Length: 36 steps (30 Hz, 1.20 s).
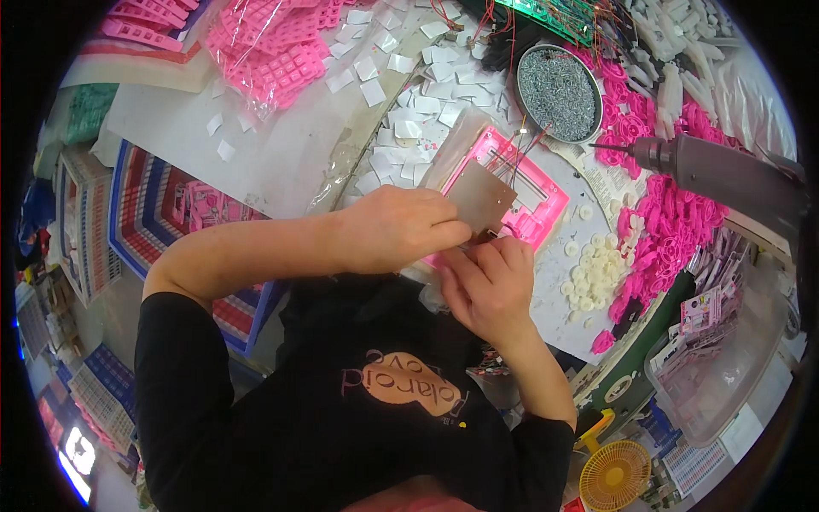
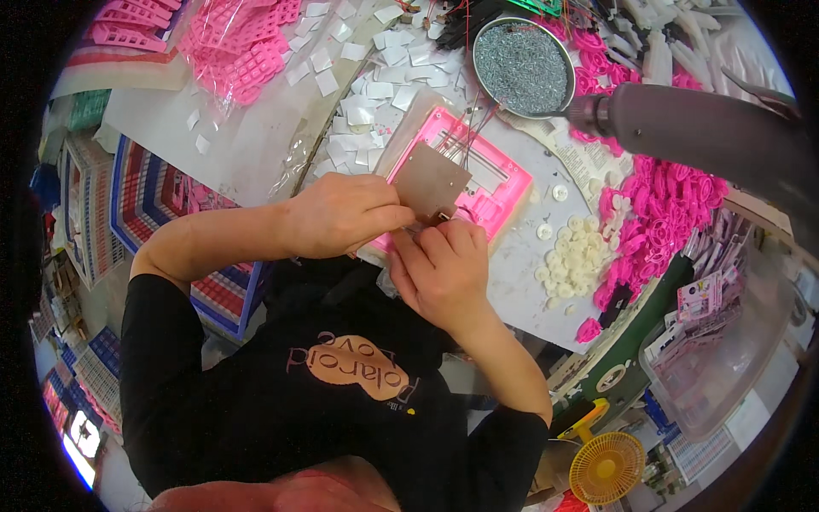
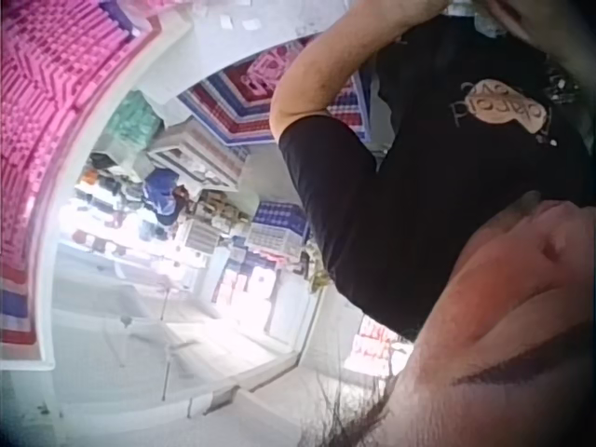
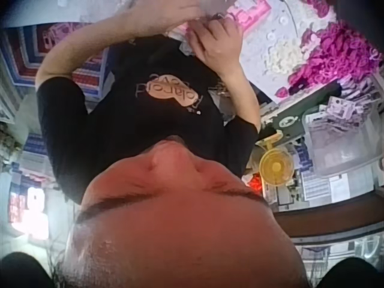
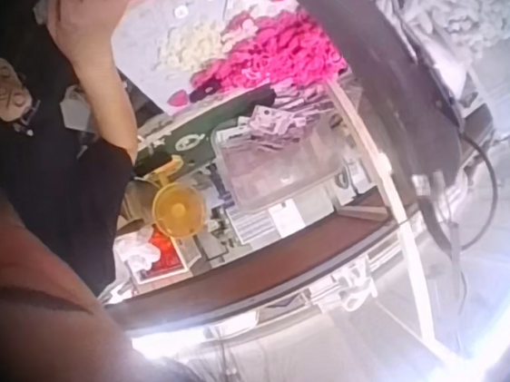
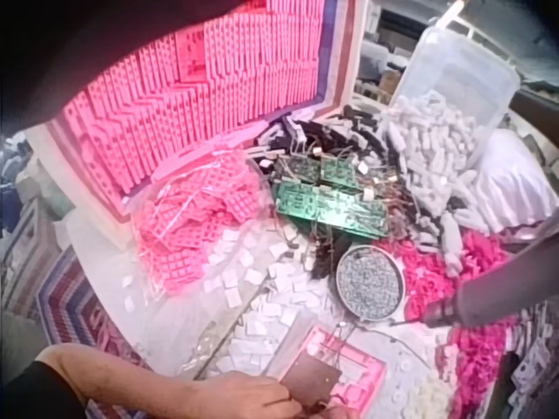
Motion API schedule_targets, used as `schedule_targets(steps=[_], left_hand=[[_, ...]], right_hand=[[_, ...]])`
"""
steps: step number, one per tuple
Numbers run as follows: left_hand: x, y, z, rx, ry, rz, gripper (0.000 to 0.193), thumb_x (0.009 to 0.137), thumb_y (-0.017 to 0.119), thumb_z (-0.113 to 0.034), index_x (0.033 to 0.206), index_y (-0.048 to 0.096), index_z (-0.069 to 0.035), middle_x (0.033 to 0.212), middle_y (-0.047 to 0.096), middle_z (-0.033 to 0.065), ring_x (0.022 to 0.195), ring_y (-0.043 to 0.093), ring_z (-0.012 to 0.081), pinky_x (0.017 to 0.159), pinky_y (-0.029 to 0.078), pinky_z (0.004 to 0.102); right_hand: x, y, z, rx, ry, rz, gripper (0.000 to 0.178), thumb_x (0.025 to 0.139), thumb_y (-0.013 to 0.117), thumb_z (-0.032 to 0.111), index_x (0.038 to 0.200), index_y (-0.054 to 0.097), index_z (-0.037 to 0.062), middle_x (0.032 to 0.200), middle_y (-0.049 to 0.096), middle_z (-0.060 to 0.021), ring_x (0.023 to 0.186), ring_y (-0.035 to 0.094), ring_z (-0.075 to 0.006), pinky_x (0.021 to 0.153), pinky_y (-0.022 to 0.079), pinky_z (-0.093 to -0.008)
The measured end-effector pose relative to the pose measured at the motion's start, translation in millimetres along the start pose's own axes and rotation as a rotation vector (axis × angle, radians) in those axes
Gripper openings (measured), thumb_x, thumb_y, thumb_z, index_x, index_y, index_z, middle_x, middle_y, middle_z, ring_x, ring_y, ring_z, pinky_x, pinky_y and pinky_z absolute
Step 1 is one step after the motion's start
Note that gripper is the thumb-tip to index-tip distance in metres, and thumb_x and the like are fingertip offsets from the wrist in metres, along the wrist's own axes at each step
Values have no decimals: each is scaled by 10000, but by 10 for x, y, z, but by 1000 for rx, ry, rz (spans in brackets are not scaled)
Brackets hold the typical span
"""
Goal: Assembling a pink plastic toy house by installing components, connecting wiring, and using an electric screwdriver.
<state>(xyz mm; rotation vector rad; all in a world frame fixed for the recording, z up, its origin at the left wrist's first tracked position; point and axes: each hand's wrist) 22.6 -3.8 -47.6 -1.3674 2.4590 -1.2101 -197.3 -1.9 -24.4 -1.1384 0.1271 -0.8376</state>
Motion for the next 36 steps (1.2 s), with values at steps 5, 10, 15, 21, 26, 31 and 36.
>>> schedule_targets(steps=[5,10,15,21,26,31,36], left_hand=[[-17,11,19,-35,-40,-22,352,754,713,-34,1100,650,-54,965,618,83,875,643,282,681,536,376],[45,-313,12,119,-294,-397,233,817,734,-48,1042,674,-42,1081,620,118,849,629,280,705,523,360],[-329,-155,-371,123,-441,-179,176,800,785,-101,895,646,-50,1053,600,128,827,602,295,718,490,369],[-529,-50,-484,-135,-518,-188,146,807,735,-29,813,589,-21,885,587,108,806,600,286,700,474,364],[-203,-295,-361,-174,-492,-413,116,846,690,11,802,586,-14,939,639,100,686,595,155,608,448,270],[0,-168,-149,-759,-668,-428,80,930,639,12,868,593,-10,947,694,95,644,599,71,560,455,203],[95,-139,-233,-1144,-771,-370,80,944,659,-5,999,602,0,858,713,102,642,621,74,558,483,196]], right_hand=[[16,-2,0,-59,-29,78,295,762,778,177,1031,727,68,858,577,-20,823,548,-242,764,413,-397],[-4,-35,-8,-57,-27,77,312,778,776,188,1063,726,71,862,579,-17,826,552,-226,775,411,-396],[-65,-15,2,-93,33,75,354,800,770,225,1123,720,88,894,590,-23,835,549,-223,789,400,-392],[-72,37,109,-200,106,102,472,830,749,317,1244,675,105,940,584,-40,864,533,-243,823,384,-421],[50,-59,144,-218,92,268,535,839,737,333,1330,636,149,1037,594,-55,888,524,-249,828,387,-411],[36,-147,64,-67,60,312,522,821,753,296,1312,650,150,993,581,-62,877,513,-259,813,401,-420],[-38,-205,-40,93,72,311,481,822,747,297,1271,665,143,958,545,-56,890,525,-263,881,421,-410]])
Point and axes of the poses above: each hand's wrist, its own x-axis towards the middle knuckle, its own y-axis out of the palm, z = x × y
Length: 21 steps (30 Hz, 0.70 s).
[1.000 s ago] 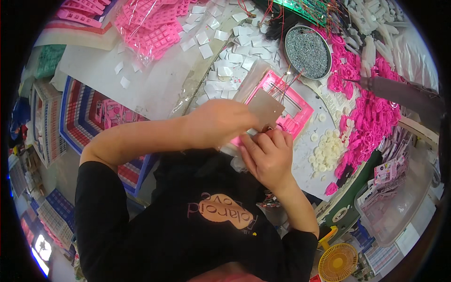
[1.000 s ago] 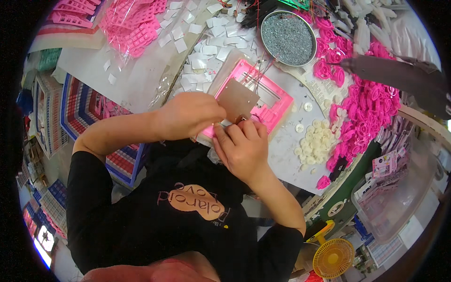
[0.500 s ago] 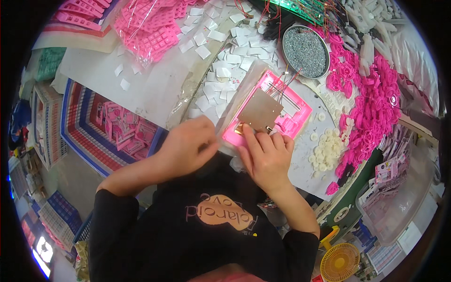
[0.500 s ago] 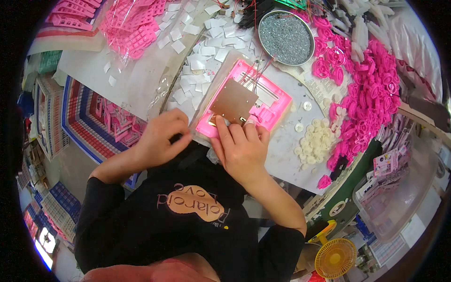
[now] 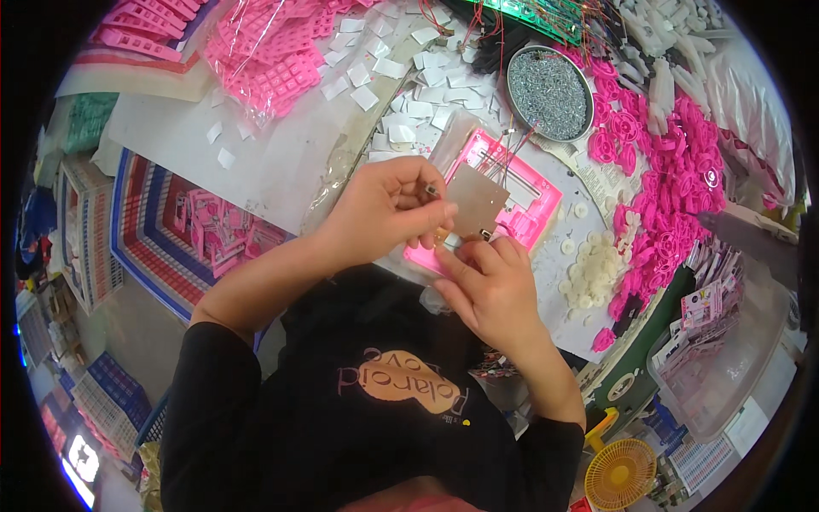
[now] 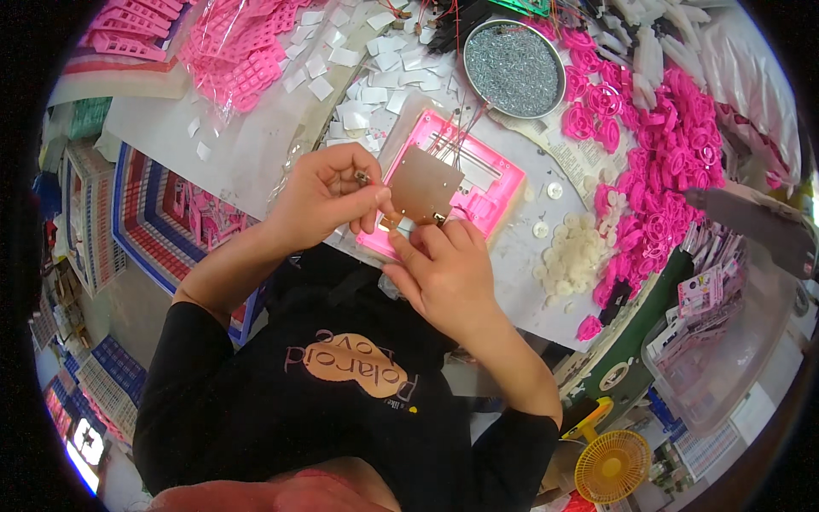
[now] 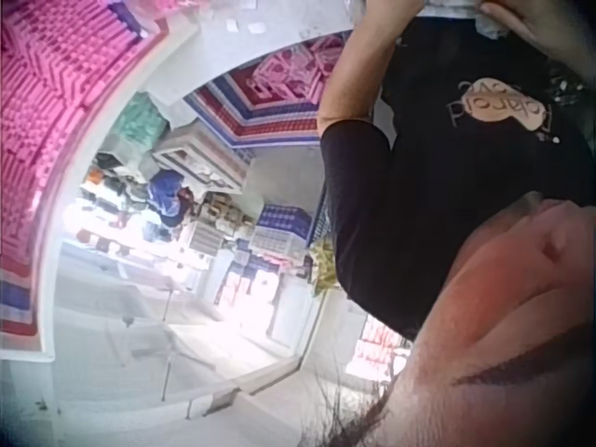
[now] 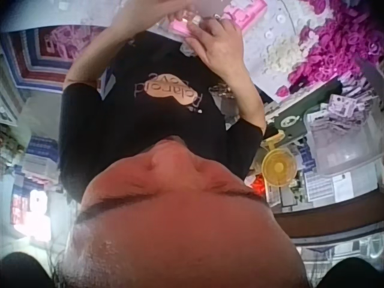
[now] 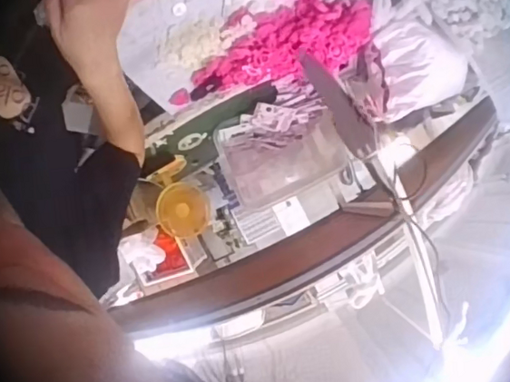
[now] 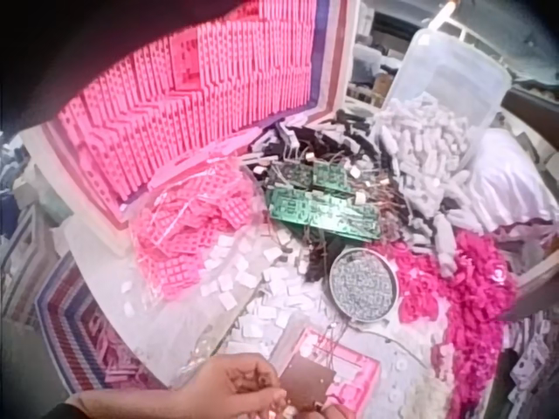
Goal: Assembling a pink plastic toy house by installing components, connecting wiring, and using an electric screwdriver.
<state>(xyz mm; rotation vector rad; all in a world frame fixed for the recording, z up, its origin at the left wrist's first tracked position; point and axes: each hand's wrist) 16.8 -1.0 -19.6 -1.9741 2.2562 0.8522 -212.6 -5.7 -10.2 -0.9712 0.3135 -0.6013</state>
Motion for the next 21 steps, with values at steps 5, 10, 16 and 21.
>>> schedule_targets(steps=[5,10,16,21], left_hand=[[-43,34,71,279,185,-17,64,916,706,-21,955,672,16,840,705,52,627,597,63,557,452,200],[-61,98,0,682,452,27,51,874,748,-42,900,721,-8,789,678,31,629,565,61,557,429,230],[-51,77,-53,735,338,-20,71,884,744,-63,915,721,-3,796,678,24,654,566,54,582,440,228],[37,-90,89,521,208,-145,89,933,699,-68,945,701,20,834,693,8,716,608,37,634,476,205]], right_hand=[[64,68,213,-239,75,-61,477,789,778,260,1245,670,175,935,552,-30,900,516,-260,856,420,-426],[44,21,125,-294,-20,-59,418,807,759,261,1208,673,183,928,563,-20,934,530,-256,873,426,-443],[169,-89,-44,-100,55,-4,184,841,684,196,996,680,97,775,643,-52,801,641,-262,707,513,-414],[366,89,-8,-56,152,-50,173,863,707,248,944,694,96,743,693,-110,653,686,-305,557,518,-441]])
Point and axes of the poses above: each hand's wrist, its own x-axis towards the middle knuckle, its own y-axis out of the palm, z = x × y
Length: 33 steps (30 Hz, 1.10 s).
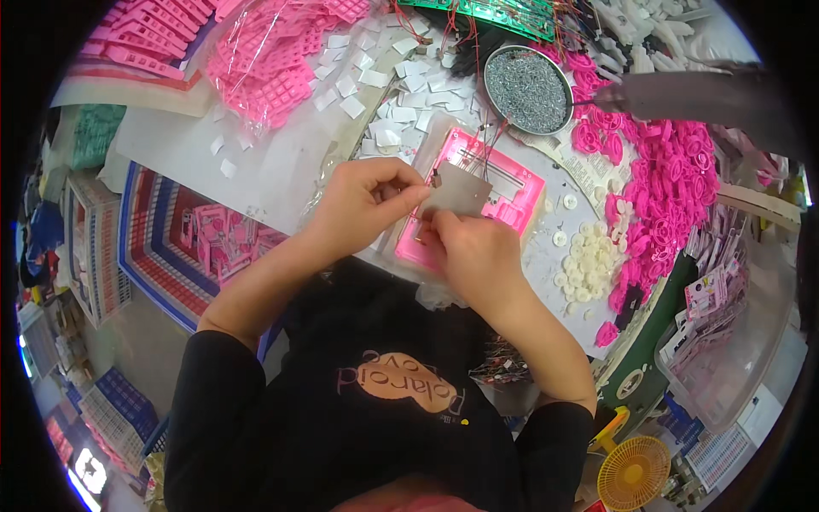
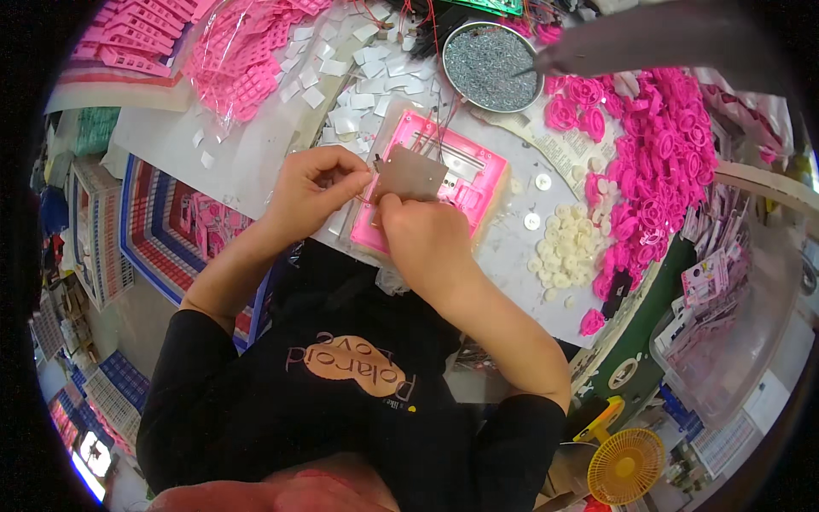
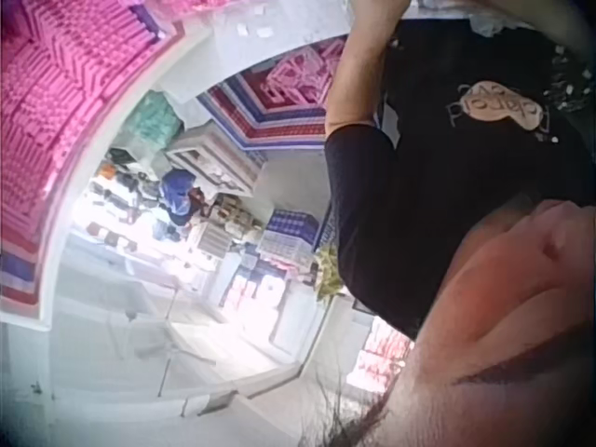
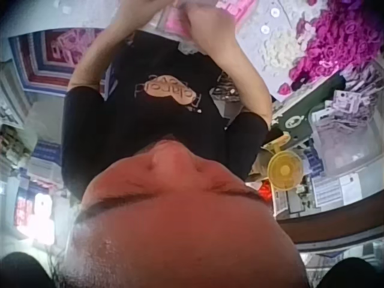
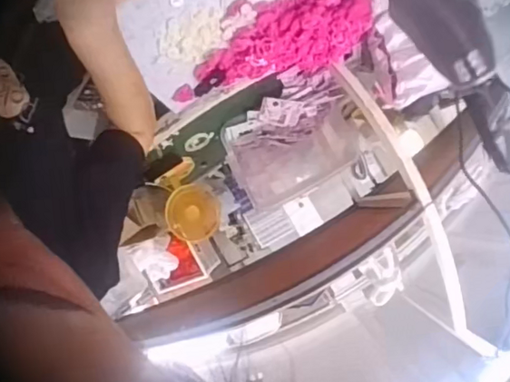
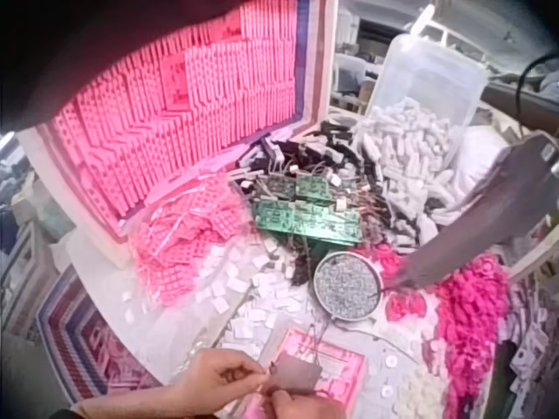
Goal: Assembling a pink plastic toy house by installing components, connecting wiring, and using an electric screwdriver.
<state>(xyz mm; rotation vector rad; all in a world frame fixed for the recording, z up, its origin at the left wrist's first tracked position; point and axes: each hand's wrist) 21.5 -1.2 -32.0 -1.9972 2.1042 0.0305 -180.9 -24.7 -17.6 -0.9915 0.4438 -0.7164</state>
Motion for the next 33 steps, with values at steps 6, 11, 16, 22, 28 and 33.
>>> schedule_targets(steps=[6,11,16,22,28,33], left_hand=[[-36,-25,54,-82,-63,23,80,935,695,-58,951,699,21,832,692,8,716,605,33,628,468,191],[-25,-30,-49,33,79,54,65,921,700,-52,945,703,8,805,668,11,664,564,46,589,446,228],[-20,-34,-118,214,370,135,84,895,715,-71,960,702,-19,830,664,65,687,616,167,611,474,286],[107,118,-222,288,496,324,100,879,717,-97,958,690,-42,881,665,85,770,645,273,653,510,344],[279,364,-284,544,703,363,77,849,692,-147,887,678,-82,849,602,71,779,623,260,688,487,373],[367,675,-170,865,1053,511,77,755,661,-195,811,656,-143,798,552,8,823,588,186,808,443,360]], right_hand=[[102,-72,120,-194,82,189,188,896,685,280,947,691,99,662,672,-125,603,679,-315,547,520,-446],[112,-100,163,-263,50,190,51,838,625,98,815,616,54,665,688,-118,617,705,-306,543,552,-387],[-35,-429,22,292,169,-25,210,873,717,86,1076,686,43,794,711,-108,638,682,-224,602,546,-296],[-241,-488,-185,590,213,-101,174,837,759,70,991,730,-6,842,706,-132,711,683,-248,660,561,-288],[-780,-462,-169,422,298,-7,100,835,739,98,907,733,28,777,668,-125,684,659,-289,613,508,-386],[-819,-411,-61,235,294,11,82,831,716,115,847,697,37,777,653,-118,729,659,-322,628,511,-423]])
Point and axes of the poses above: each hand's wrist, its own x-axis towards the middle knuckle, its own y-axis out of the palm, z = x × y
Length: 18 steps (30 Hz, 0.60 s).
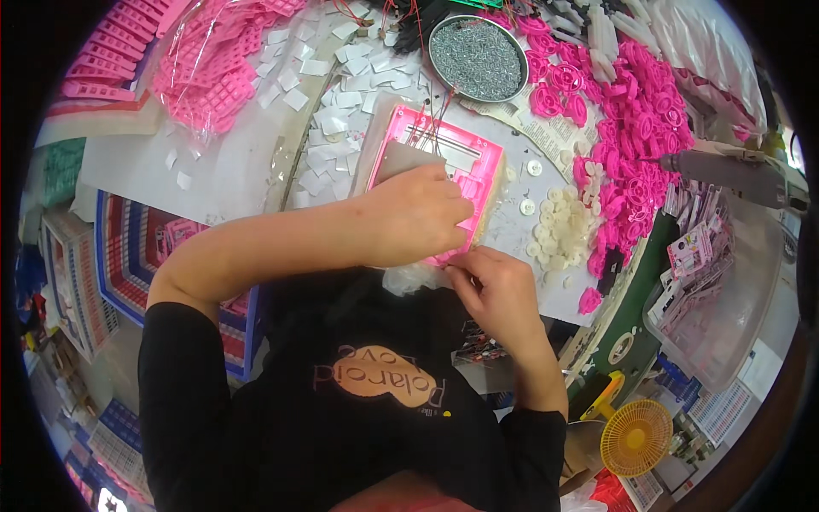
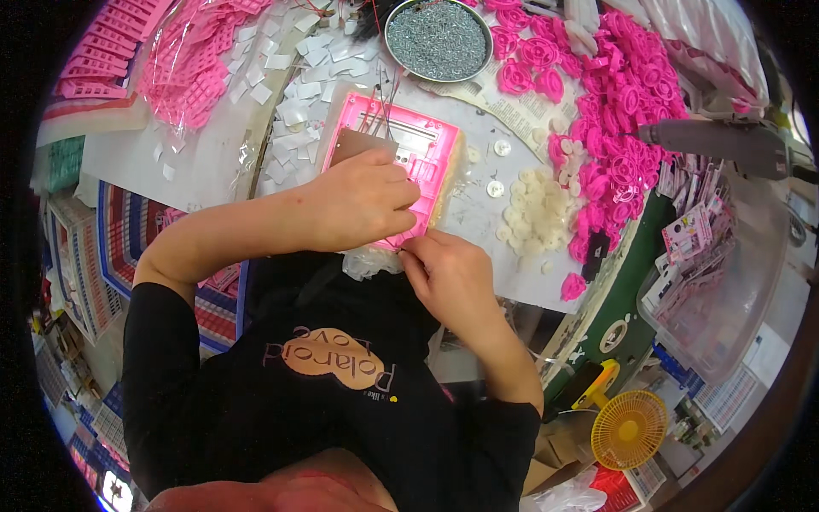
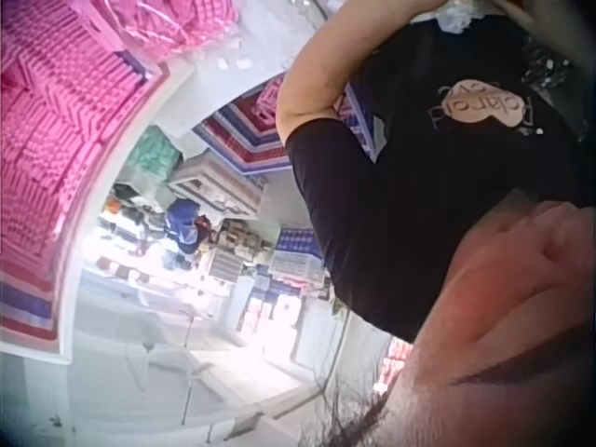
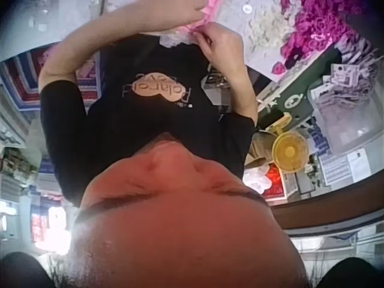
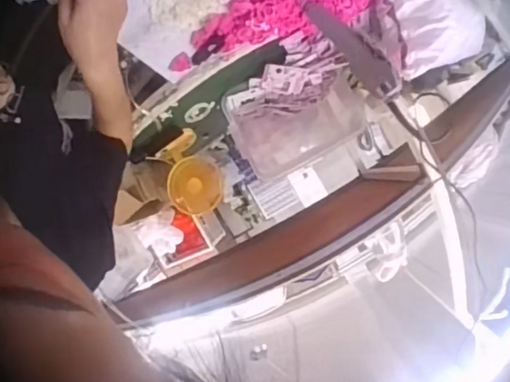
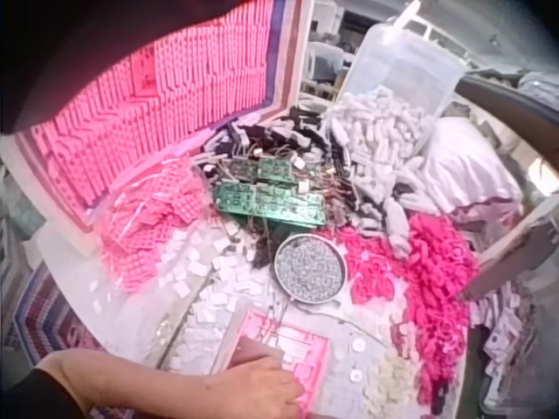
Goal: Assembling a pink plastic toy house by installing components, connecting wiring, and using an electric screwdriver.
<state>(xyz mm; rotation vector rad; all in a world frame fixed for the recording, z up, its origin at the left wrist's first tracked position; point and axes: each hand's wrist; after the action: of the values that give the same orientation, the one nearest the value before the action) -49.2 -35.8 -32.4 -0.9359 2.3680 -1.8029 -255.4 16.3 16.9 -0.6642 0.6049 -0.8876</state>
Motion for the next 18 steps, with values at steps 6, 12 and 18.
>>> schedule_targets(steps=[6,12,18], left_hand=[[28,126,7,-2,31,10,108,759,645,-210,838,656,-137,805,564,-12,867,591,176,828,439,361],[33,200,-68,-57,-134,-3,168,785,652,-174,938,633,-108,866,595,25,877,603,221,813,462,373],[-214,7,-303,-277,-280,-71,253,754,715,-171,976,636,-79,969,608,73,898,604,259,764,488,389]], right_hand=[[36,-32,0,-92,-27,27,80,831,701,118,833,680,40,784,649,-113,739,656,-331,632,518,-434],[87,-109,-11,-199,-112,63,76,824,690,104,810,666,33,793,642,-105,742,653,-313,624,525,-419],[-6,-3,63,-490,-249,73,96,763,684,81,852,673,47,766,597,-49,714,622,-238,564,507,-350]])
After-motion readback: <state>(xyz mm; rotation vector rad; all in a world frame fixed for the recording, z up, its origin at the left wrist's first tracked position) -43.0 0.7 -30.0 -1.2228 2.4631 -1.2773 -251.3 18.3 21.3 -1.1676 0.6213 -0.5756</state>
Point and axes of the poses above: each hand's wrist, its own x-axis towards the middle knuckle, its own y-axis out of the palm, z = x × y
